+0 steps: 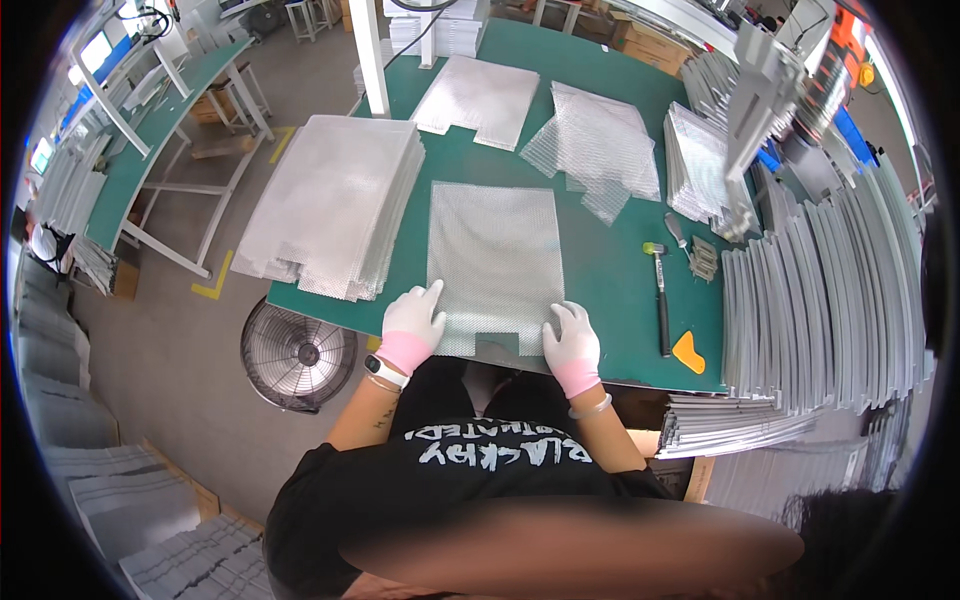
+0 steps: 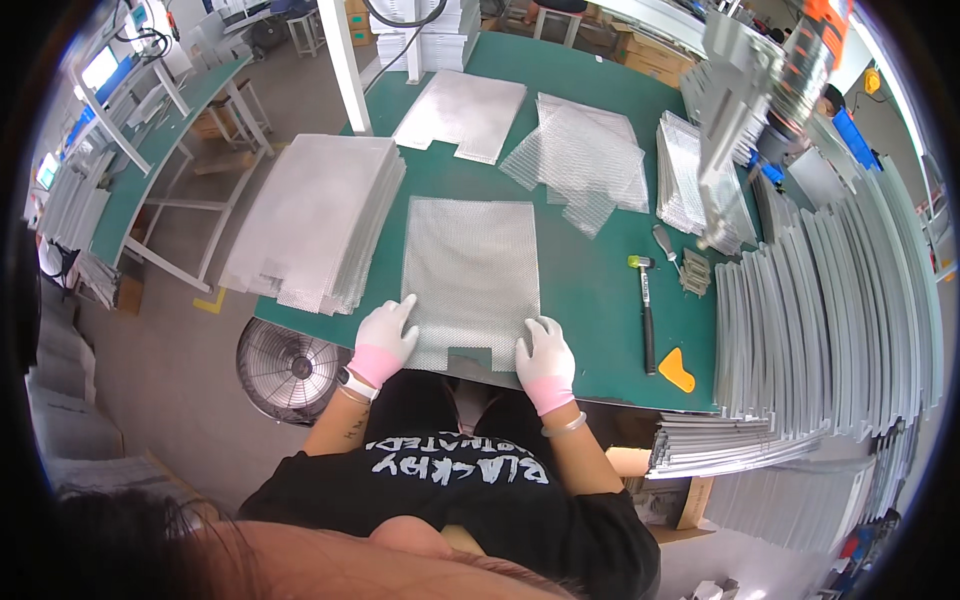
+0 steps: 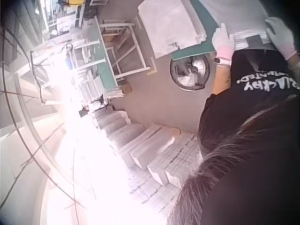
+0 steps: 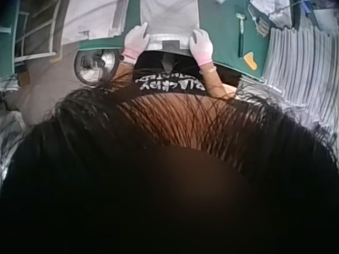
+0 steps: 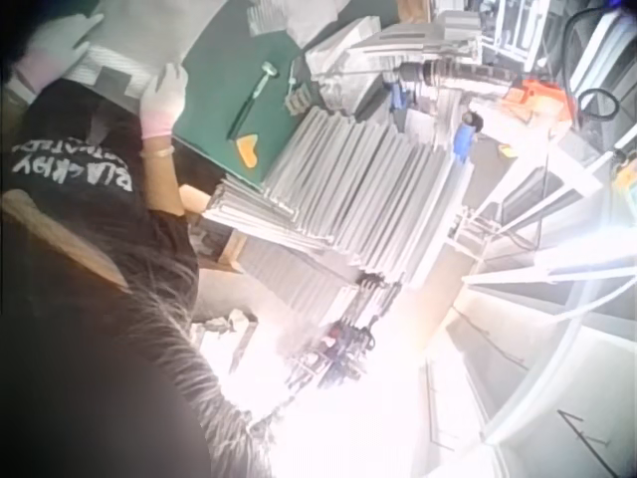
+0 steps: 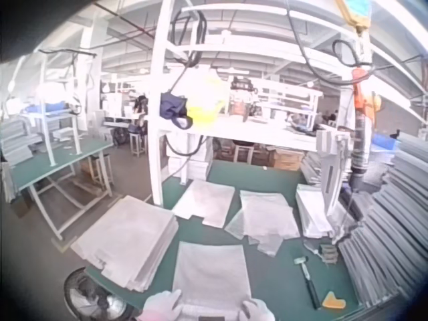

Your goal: Assembling metal air filters by fitting mesh into frames and securing them with a power screwdriver and mallet.

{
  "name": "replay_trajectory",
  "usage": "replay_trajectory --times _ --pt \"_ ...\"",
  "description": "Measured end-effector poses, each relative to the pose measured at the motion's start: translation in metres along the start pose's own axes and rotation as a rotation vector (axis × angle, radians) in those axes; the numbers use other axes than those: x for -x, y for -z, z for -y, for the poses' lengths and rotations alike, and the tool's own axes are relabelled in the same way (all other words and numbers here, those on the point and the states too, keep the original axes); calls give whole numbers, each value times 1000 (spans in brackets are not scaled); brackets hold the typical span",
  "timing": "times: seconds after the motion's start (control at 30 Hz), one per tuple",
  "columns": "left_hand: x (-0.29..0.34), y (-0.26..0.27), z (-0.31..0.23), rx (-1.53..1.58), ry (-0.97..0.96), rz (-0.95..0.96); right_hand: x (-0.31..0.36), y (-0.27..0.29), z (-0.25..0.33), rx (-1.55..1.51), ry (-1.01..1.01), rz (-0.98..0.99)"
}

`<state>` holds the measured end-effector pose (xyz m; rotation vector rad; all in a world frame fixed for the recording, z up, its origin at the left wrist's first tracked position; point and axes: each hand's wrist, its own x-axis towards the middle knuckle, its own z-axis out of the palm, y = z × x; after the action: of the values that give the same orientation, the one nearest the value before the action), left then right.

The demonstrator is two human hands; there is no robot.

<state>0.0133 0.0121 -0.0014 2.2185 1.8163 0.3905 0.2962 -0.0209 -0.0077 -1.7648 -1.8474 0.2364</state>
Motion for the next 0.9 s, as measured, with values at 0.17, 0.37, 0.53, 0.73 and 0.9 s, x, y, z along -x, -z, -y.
replay_trajectory --times 0.17,0.37,0.53,0.73,0.9 --pt "-3 0 1 11 2 15 -1 2 0 26 -20 47" --pt "-7 -1 3 27 22 62 -6 13 9 143 -97 141" --pt "-2 12 -4 51 154 56 -33 25 -13 122 68 183" --pt "-18 1 11 -205 -170 48 -190 4 -150 150 -100 -340" --pt "-10 2 8 -226 -50 96 -253 -17 -142 -18 -584 -136"
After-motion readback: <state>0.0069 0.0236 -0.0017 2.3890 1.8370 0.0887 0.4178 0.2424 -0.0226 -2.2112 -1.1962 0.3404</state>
